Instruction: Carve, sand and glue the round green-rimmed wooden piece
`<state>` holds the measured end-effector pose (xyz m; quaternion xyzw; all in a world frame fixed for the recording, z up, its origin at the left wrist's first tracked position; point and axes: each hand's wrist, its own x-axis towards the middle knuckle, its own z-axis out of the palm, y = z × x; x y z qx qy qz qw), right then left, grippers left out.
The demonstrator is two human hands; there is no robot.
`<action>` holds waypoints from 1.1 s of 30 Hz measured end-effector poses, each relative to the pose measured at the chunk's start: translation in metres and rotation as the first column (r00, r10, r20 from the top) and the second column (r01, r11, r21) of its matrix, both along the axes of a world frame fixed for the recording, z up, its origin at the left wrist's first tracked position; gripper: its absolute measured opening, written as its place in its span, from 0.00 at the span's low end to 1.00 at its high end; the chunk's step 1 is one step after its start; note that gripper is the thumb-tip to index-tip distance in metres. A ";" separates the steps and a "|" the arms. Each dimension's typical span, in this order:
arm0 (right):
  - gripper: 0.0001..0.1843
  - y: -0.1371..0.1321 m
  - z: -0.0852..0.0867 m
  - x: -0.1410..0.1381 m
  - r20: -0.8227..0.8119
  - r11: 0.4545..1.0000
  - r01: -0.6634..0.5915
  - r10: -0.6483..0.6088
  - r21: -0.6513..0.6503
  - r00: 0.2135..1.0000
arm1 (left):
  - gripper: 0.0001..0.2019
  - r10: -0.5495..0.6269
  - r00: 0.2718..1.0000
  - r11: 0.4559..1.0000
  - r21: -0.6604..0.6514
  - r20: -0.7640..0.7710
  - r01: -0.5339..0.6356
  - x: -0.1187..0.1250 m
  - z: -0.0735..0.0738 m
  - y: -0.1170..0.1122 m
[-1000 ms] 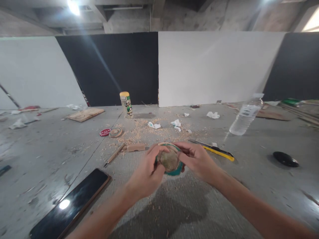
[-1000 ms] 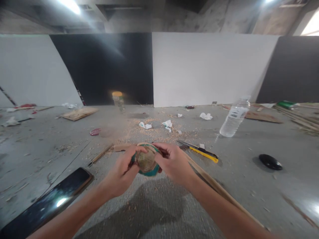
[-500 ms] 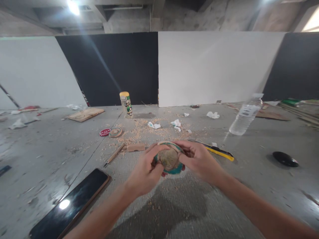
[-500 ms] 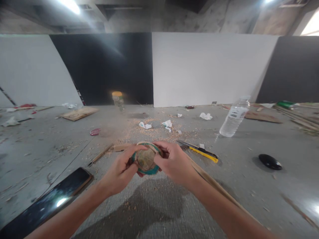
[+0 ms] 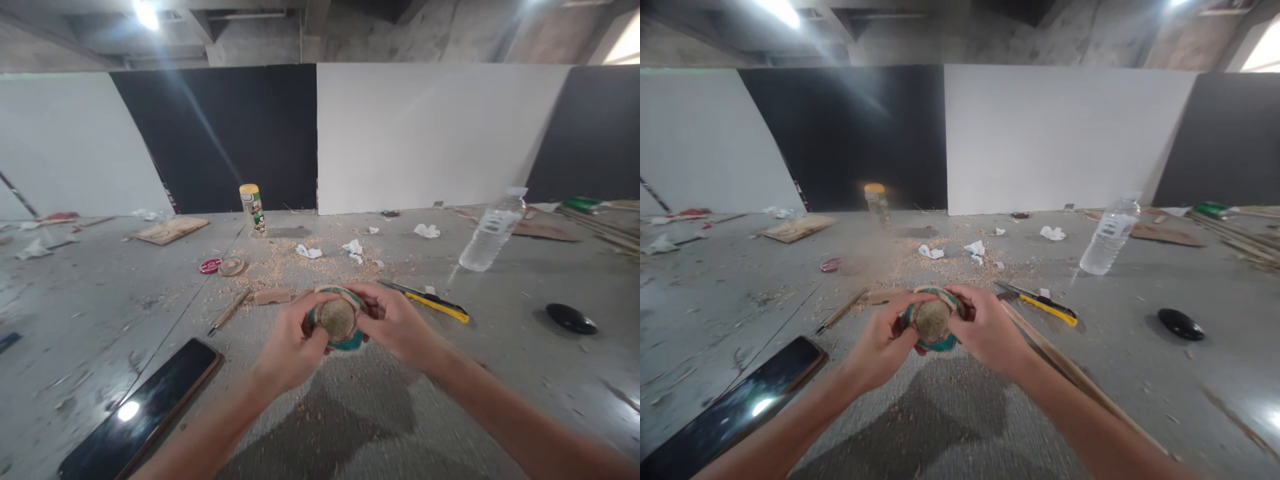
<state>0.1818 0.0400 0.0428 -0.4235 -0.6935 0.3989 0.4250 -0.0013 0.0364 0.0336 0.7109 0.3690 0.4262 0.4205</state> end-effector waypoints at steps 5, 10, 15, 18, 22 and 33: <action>0.19 -0.001 -0.001 -0.004 -0.066 1.000 0.015 -0.015 -0.001 0.998 | 0.19 0.046 0.998 0.994 0.101 -0.050 -0.041 0.000 -0.001 0.000; 0.23 -0.002 -0.003 -0.008 -0.183 1.000 0.014 -0.018 -0.024 0.983 | 0.21 0.082 0.993 0.983 0.172 -0.084 -0.067 -0.001 0.002 -0.002; 0.20 -0.005 0.002 -0.011 -0.276 0.988 -0.097 0.061 -0.121 0.959 | 0.23 0.064 0.998 0.984 0.169 -0.015 -0.061 -0.004 0.005 -0.003; 0.17 -0.006 0.003 -0.013 -0.275 0.988 -0.078 0.038 -0.135 0.961 | 0.23 0.057 0.998 0.986 0.156 0.022 -0.060 -0.004 0.006 -0.004; 0.16 -0.007 0.003 -0.014 -0.309 0.989 -0.081 0.040 -0.123 0.950 | 0.24 0.054 0.998 0.984 0.169 0.028 -0.058 -0.003 0.007 -0.004; 0.13 -0.006 0.004 -0.011 -0.389 0.983 -0.161 0.113 -0.092 0.914 | 0.24 0.031 0.997 0.982 0.185 0.066 -0.042 -0.002 0.007 -0.005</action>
